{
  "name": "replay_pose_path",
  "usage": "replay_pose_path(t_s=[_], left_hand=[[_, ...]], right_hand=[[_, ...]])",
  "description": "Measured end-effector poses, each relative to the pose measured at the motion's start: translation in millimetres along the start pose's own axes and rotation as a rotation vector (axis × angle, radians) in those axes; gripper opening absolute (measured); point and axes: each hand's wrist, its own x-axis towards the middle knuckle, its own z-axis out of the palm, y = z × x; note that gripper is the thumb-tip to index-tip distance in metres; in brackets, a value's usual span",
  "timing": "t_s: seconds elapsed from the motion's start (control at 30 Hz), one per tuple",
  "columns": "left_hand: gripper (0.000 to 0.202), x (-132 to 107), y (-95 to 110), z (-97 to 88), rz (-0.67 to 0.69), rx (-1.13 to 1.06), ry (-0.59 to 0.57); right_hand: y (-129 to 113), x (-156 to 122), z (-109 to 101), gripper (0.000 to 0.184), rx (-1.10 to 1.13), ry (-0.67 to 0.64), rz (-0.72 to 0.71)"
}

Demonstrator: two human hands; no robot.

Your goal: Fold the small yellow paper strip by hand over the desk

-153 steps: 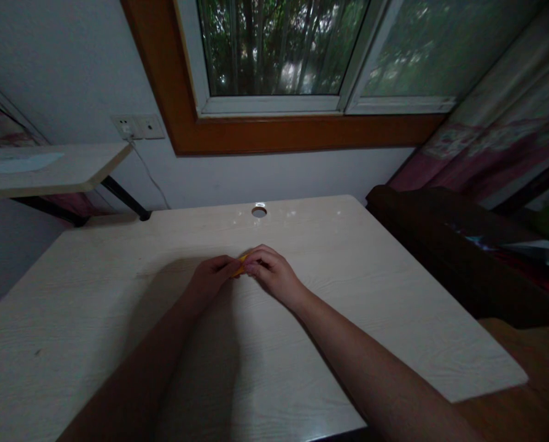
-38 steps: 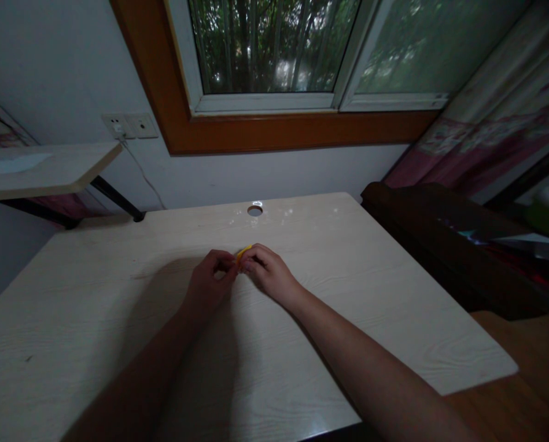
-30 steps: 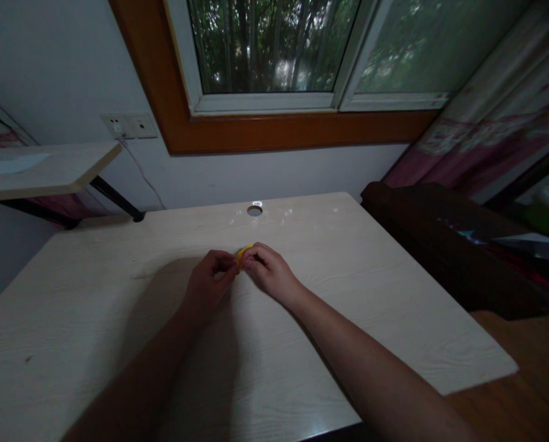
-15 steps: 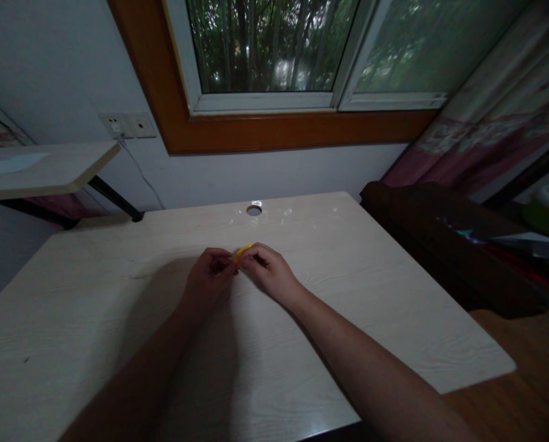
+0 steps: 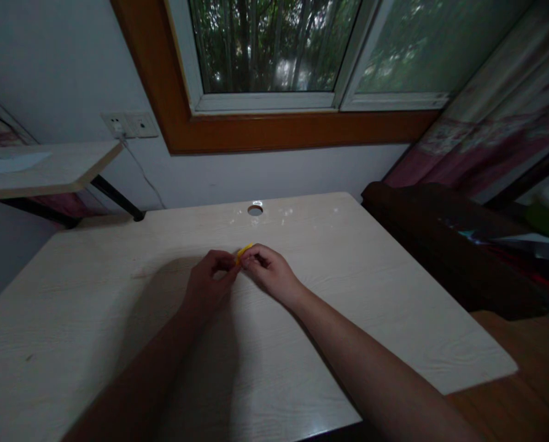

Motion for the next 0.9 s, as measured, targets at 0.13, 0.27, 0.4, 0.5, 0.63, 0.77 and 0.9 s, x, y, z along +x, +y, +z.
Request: replay_pose_path(t_s=[0.13, 0.27, 0.4, 0.5, 0.63, 0.77, 0.9], left_hand=[[0.020, 0.4, -1.0, -0.6, -0.002, 0.031, 0.006], [0.019, 0.2, -1.9, -1.2, -0.013, 0.042, 0.019], [0.019, 0.3, -1.0, -1.3, -0.016, 0.040, 0.020], [0.019, 0.7, -0.5, -1.0, -0.018, 0.045, 0.021], [0.019, 1.1, -0.8, -0.7, -0.024, 0.040, 0.032], [0.021, 0.9, -1.7, -0.2, -0.080, -0.022, 0.030], [0.022, 0.6, -3.8, 0.3, -0.122, -0.108, 0.016]], right_hand=[[-0.1, -0.8, -0.4, 0.016, -0.014, -0.006, -0.003], [-1.1, -0.6, 1.1, 0.013, -0.008, 0.015, -0.025], [-3.8, -1.1, 3.7, 0.013, 0.032, 0.041, -0.006], [-5.1, -1.8, 5.6, 0.013, 0.080, 0.056, 0.015], [-4.7, -1.7, 7.3, 0.011, 0.119, 0.066, 0.025], [-4.4, -0.9, 7.7, 0.011, 0.151, 0.078, 0.050], [-4.6, -0.8, 7.0, 0.011, 0.156, 0.071, 0.066]])
